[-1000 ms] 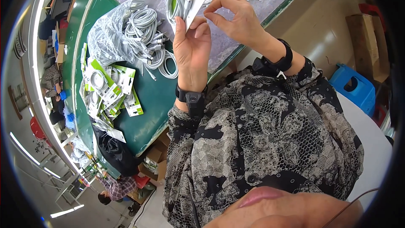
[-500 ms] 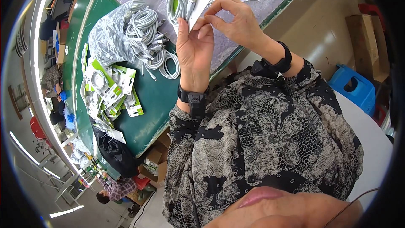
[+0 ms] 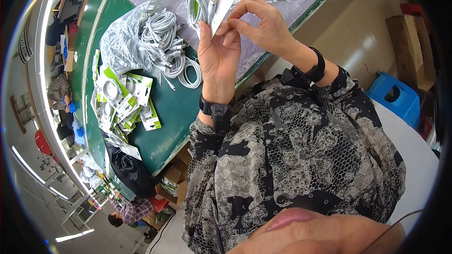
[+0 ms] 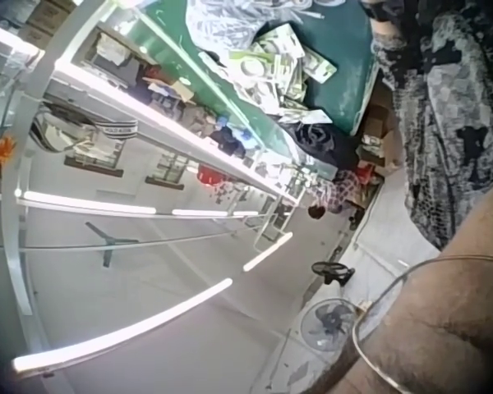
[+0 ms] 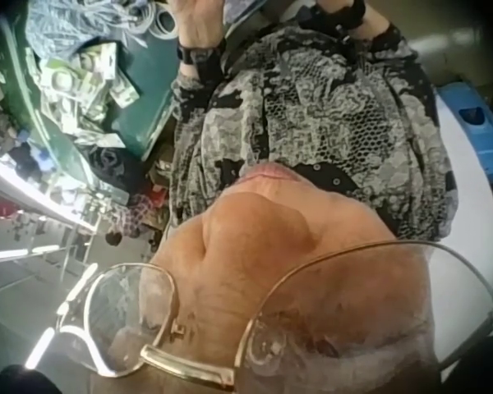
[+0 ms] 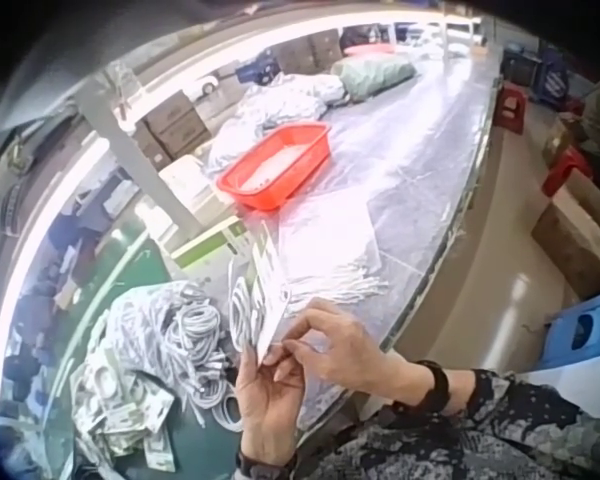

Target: The person packages a cable by placing it onto a cardboard backing and threading a plastic tie through the holes to secure it. They then turn the package over to thread the tie back through and pull it tight before placing the finished package into a box.

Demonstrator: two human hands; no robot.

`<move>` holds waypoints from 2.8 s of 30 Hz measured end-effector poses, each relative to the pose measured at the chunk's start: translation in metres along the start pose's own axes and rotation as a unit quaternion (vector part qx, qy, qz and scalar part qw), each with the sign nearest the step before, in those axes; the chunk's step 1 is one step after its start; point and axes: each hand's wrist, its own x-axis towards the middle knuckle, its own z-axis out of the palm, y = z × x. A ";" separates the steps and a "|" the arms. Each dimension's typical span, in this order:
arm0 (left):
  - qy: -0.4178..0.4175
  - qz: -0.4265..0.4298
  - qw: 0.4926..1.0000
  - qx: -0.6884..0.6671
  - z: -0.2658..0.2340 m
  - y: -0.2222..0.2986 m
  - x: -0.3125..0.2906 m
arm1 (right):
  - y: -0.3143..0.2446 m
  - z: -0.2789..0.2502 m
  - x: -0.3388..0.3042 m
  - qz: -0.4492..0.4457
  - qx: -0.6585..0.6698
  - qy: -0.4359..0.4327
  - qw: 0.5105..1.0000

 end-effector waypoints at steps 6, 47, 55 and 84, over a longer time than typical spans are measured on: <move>0.004 -0.016 1.000 -0.008 0.002 -0.001 -0.001 | 0.003 -0.001 -0.001 -0.014 0.009 -0.007 1.000; 0.049 0.025 0.952 0.303 -0.010 -0.013 -0.010 | -0.020 -0.038 -0.027 -0.181 -0.250 -0.057 0.950; 0.028 0.045 0.950 0.308 -0.012 -0.021 -0.015 | -0.012 -0.030 -0.011 -0.249 -0.278 -0.081 0.924; -0.115 0.438 0.568 0.687 0.000 -0.009 -0.025 | -0.008 -0.027 -0.015 -0.298 -0.245 -0.014 0.922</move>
